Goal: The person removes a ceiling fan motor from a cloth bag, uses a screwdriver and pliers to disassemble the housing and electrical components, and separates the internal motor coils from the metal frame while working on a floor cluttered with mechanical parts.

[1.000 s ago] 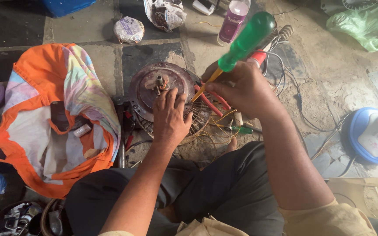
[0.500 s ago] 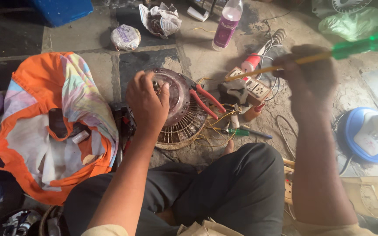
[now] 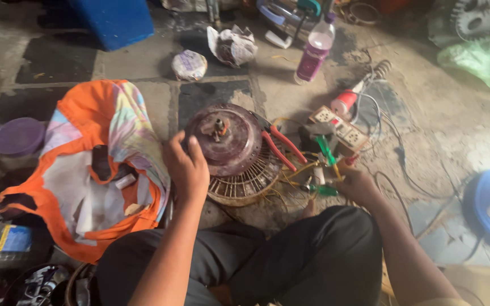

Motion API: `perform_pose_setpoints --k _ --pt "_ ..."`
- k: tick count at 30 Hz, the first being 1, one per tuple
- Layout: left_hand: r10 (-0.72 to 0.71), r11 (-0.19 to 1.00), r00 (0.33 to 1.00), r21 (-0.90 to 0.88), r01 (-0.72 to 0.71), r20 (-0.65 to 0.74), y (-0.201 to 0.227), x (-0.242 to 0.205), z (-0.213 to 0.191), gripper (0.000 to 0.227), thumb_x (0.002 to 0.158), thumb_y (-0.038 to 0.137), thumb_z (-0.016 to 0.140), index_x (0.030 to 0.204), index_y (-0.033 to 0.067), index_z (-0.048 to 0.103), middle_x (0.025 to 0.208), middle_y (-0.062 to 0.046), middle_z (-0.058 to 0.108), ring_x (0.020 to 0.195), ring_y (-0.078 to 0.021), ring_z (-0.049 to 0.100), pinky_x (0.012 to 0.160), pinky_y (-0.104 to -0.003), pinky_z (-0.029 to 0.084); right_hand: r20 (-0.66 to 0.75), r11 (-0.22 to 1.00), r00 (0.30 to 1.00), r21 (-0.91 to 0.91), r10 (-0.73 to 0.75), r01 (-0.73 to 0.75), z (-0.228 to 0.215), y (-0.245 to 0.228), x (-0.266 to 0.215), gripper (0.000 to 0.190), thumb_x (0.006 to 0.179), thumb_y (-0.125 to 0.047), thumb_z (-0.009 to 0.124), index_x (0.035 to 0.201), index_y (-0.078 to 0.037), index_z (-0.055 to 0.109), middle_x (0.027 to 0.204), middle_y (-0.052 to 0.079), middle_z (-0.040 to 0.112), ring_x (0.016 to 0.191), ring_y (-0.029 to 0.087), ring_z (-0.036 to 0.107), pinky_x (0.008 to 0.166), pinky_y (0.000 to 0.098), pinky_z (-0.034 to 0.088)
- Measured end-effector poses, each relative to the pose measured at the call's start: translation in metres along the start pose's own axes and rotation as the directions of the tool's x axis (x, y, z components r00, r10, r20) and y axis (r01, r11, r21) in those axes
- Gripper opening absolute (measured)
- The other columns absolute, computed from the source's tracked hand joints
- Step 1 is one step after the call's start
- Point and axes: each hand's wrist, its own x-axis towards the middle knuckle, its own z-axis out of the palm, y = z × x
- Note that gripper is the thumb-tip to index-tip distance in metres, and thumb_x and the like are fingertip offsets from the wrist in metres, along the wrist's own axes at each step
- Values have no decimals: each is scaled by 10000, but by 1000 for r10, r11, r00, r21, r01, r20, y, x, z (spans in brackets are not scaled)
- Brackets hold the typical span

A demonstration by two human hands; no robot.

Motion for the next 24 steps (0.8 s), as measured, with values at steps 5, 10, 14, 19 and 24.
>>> perform_pose_setpoints --k 5,10,14,19,24 --pt "-263 963 963 80 258 52 -26 -35 -2 433 1035 303 569 1296 -43 561 1234 -271 600 1127 -448 576 949 -519 451 133 999 991 -22 28 -25 16 25 22 517 783 -348 827 1248 -146 726 804 107 779 736 213 755 701 374 573" --pt "-447 892 878 3 453 170 -27 -43 18 527 1041 352 466 1400 -30 522 1326 -272 609 1219 -428 591 1024 -468 456 110 997 991 -1 -76 77 21 23 19 627 700 -297 805 1290 -137 668 811 97 793 745 215 782 696 388 616" --pt "-386 922 918 79 379 95 -44 -46 34 522 1066 332 463 1421 -49 500 1375 -300 579 1263 -458 562 1054 -487 437 267 999 963 -41 33 -23 30 20 25 455 812 -352 811 1173 -87 729 876 95 796 797 240 779 746 399 622" --pt "-487 872 837 188 452 248 -71 -25 39 512 1042 315 472 1441 -7 481 1354 -311 568 1228 -476 559 1031 -504 446 666 959 691 171 -282 226 68 38 46 321 927 -265 713 1206 -104 714 1096 61 788 994 178 764 862 345 611" --pt "-387 922 827 189 338 408 -76 36 33 383 1028 285 467 1321 85 612 1230 -254 665 1175 -457 605 984 -514 477 775 967 620 235 -124 -101 79 38 56 346 941 -237 553 1230 -134 713 1100 95 776 948 243 783 829 365 644"
